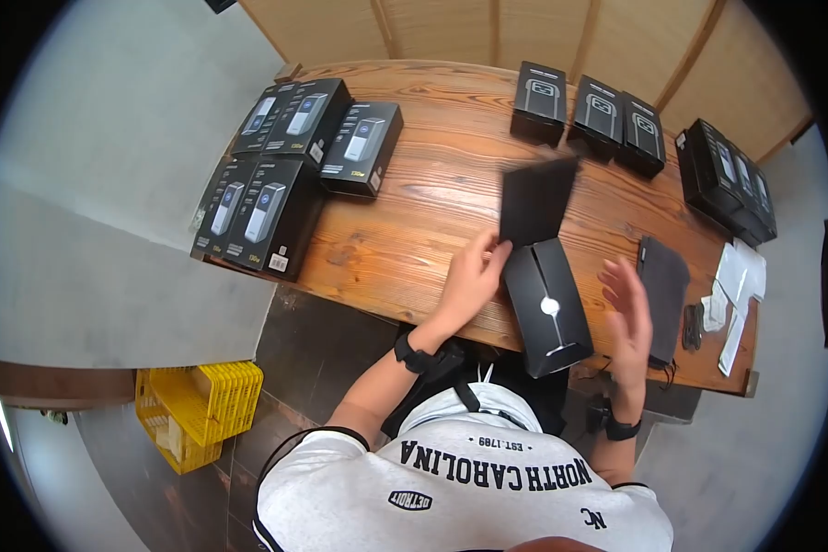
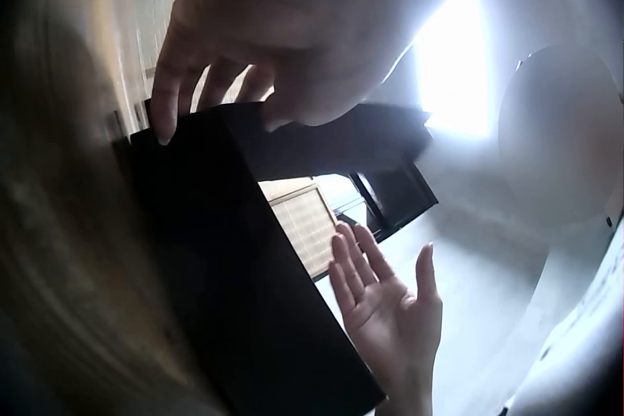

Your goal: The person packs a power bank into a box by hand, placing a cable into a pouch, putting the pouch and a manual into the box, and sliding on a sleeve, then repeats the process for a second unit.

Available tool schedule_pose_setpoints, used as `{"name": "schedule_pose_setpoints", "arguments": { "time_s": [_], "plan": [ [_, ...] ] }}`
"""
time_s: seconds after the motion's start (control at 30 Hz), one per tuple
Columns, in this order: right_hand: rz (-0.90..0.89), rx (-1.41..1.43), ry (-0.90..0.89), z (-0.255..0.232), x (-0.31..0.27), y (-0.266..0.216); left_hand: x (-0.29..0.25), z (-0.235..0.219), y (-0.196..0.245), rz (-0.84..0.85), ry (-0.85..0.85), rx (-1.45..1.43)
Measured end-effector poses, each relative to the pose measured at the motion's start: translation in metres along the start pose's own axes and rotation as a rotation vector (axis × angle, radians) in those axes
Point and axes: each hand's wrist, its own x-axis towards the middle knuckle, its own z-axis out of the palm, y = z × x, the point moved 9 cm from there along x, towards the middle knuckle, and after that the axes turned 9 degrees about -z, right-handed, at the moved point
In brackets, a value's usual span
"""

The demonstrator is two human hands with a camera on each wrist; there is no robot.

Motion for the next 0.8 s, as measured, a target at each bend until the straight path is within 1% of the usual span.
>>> {"name": "schedule_pose_setpoints", "arguments": {
  "time_s": [0.07,0.1,0.13,0.2,0.23,0.27,0.3,0.33,0.37,0.4,0.43,0.5,0.53,0.57,0.6,0.67,0.7,0.73,0.77,0.8],
  "plan": [
    [-0.002,-0.437,-0.122,0.013,-0.003,0.004,0.010,-0.005,-0.006,0.198,0.217,-0.040],
    [-0.035,-0.508,-0.129,0.020,-0.007,0.008,0.009,-0.002,0.001,0.101,0.115,-0.093],
    [-0.014,-0.528,-0.139,0.027,-0.012,0.012,0.007,0.002,0.000,0.106,0.092,-0.094],
    [-0.059,-0.540,-0.135,0.038,-0.017,0.013,-0.005,0.007,0.003,0.156,0.082,-0.105],
    [-0.028,-0.512,-0.120,0.041,-0.020,0.017,-0.013,0.015,0.000,0.054,-0.006,-0.096],
    [0.000,-0.483,-0.107,0.044,-0.022,0.018,-0.021,0.021,-0.002,0.056,-0.023,-0.095],
    [-0.028,-0.518,-0.081,0.047,-0.021,0.013,-0.031,0.029,0.004,0.157,-0.050,0.062],
    [-0.023,-0.542,-0.093,0.049,-0.021,0.013,-0.043,0.038,0.010,0.258,-0.074,0.220],
    [-0.060,-0.524,-0.061,0.049,-0.019,0.010,-0.051,0.047,0.013,0.224,-0.149,0.172],
    [-0.098,-0.505,-0.032,0.048,-0.017,0.006,-0.055,0.051,0.017,0.203,-0.139,0.178],
    [-0.095,-0.506,-0.029,0.045,-0.016,0.008,-0.057,0.050,0.025,0.224,-0.108,0.189],
    [-0.025,-0.366,0.028,0.031,-0.014,0.019,-0.056,0.048,0.029,0.243,-0.077,0.202],
    [-0.023,-0.366,0.029,0.028,-0.013,0.022,-0.051,0.045,0.028,0.250,-0.029,0.230],
    [0.053,-0.279,0.099,0.018,-0.013,0.031,-0.048,0.041,0.027,0.258,0.019,0.257],
    [0.128,-0.192,0.169,0.010,-0.014,0.040,-0.045,0.038,0.025,0.258,0.017,0.256],
    [0.138,-0.192,0.167,0.009,-0.014,0.046,-0.041,0.024,0.025,0.277,0.023,0.158],
    [0.073,-0.250,0.178,0.011,-0.013,0.042,-0.039,0.017,0.024,0.252,-0.029,-0.202],
    [0.010,-0.307,0.190,0.012,-0.014,0.036,-0.044,0.010,0.019,0.174,-0.055,-0.446],
    [0.086,-0.294,0.136,0.014,-0.017,0.041,-0.041,-0.001,0.012,0.151,-0.051,-0.469],
    [0.092,-0.292,0.135,0.015,-0.019,0.041,-0.038,-0.012,0.004,0.126,-0.045,-0.493]
  ]
}}
